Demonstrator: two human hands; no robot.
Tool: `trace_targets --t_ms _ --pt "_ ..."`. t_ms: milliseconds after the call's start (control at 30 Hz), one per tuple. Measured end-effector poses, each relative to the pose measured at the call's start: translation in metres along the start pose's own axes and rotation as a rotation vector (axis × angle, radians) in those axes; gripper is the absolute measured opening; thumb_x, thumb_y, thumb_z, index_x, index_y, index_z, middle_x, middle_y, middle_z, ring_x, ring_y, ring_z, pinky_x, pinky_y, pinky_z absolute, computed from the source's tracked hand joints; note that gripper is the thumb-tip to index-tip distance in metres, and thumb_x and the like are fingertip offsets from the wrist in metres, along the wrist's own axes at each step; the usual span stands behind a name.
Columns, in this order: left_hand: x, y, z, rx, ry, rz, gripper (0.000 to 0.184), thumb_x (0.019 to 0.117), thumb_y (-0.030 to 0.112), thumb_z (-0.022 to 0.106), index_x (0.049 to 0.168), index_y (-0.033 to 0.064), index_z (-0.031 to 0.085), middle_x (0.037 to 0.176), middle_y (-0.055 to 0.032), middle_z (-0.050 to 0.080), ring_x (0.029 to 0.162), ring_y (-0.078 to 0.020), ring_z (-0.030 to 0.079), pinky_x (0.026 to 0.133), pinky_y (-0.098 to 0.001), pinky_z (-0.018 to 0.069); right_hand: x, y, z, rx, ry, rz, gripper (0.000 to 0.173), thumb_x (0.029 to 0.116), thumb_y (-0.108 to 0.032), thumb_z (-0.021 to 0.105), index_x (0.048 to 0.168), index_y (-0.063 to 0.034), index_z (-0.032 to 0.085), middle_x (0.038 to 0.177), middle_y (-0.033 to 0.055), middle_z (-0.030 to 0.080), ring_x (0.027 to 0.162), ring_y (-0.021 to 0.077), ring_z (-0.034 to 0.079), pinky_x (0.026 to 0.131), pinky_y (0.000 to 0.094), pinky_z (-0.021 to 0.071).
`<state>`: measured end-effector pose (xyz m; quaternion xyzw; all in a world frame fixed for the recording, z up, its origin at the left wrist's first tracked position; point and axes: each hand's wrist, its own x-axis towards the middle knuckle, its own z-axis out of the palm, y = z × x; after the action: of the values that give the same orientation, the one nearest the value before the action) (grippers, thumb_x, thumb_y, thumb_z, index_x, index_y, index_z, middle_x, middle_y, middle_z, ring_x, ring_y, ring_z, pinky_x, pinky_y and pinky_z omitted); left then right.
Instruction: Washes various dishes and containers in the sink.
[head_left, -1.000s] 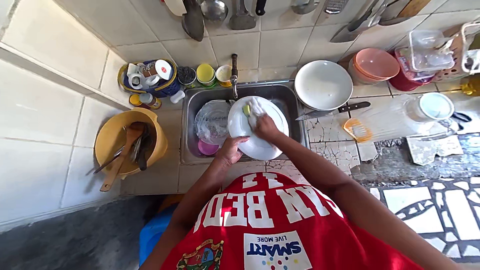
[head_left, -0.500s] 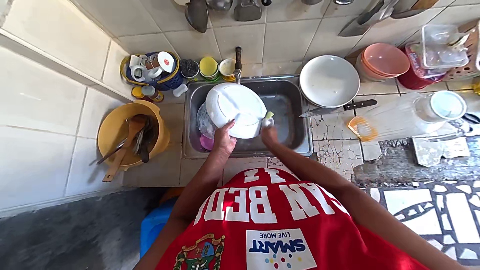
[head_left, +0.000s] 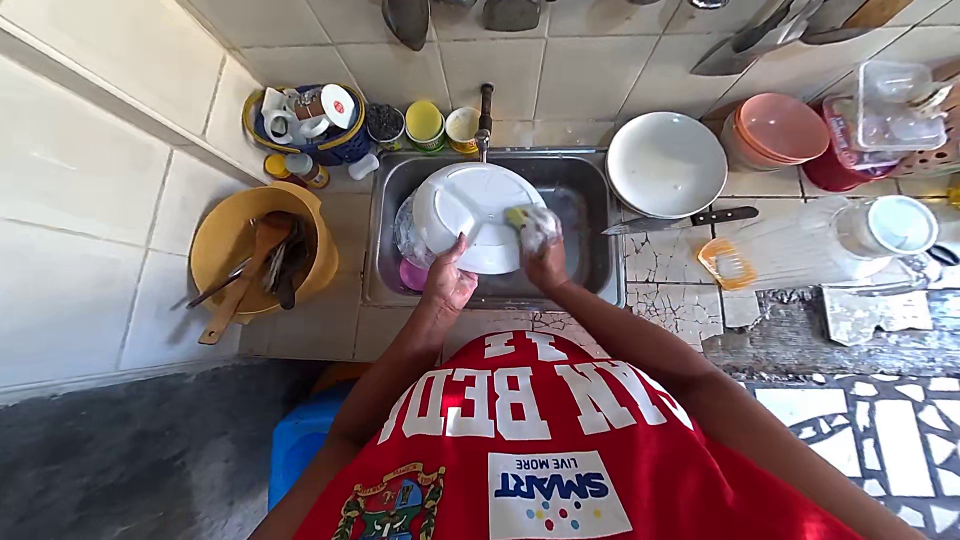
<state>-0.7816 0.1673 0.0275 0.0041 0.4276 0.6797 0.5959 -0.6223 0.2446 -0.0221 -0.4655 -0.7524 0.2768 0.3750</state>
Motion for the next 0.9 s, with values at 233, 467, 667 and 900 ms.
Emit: trace_targets --t_ms 233,467,667,900 --pt "0.0 0.003 0.005 -0.004 0.123 0.02 0.024 0.1084 0.024 0.044 0.123 0.0109 0.057 0.106 -0.0051 0.067 0.098 -0.0166 0.067 0.086 -0.038 0.0576 -0.032 -0.06 0.027 -0.235 -0.175 -0.449 0.038 0.0991 -0.018 0.058 0.132 0.0 0.067 0.139 0.0213 0.064 0.133 0.0389 0.057 0.112 0.0523 0.0454" --pt "-0.013 0.021 -0.042 -0.022 -0.058 0.002 0.027 0.1069 0.013 0.049 0.134 0.0106 0.051 0.123 -0.0109 0.066 0.112 -0.022 0.067 0.094 -0.0411 0.058 0.026 0.019 -0.005 -0.035 -0.258 0.057 0.047 0.0986 -0.016 0.059 0.14 0.0063 0.056 0.131 0.0309 0.064 0.122 0.0449 0.063 0.105 0.0594 0.0495" --pt "-0.024 0.017 -0.031 0.271 -0.113 -0.114 0.029 0.1031 0.005 0.053 0.132 0.0089 0.052 0.117 -0.0104 0.068 0.104 -0.0209 0.069 0.089 -0.0403 0.059 0.077 -0.025 0.001 -0.268 -0.358 0.149 0.049 0.1025 -0.029 0.052 0.142 -0.0003 0.058 0.142 0.0252 0.059 0.135 0.0412 0.054 0.109 0.0588 0.0449" --pt "-0.023 0.025 -0.031 0.441 -0.151 -0.11 0.037 0.0985 -0.004 0.055 0.133 0.0067 0.049 0.114 -0.011 0.069 0.099 -0.0221 0.07 0.087 -0.0436 0.0604 0.11 -0.015 0.028 -0.172 -0.41 0.037 0.046 0.1076 -0.037 0.04 0.14 -0.0122 0.063 0.142 0.0123 0.063 0.134 0.0313 0.057 0.112 0.0554 0.0446"
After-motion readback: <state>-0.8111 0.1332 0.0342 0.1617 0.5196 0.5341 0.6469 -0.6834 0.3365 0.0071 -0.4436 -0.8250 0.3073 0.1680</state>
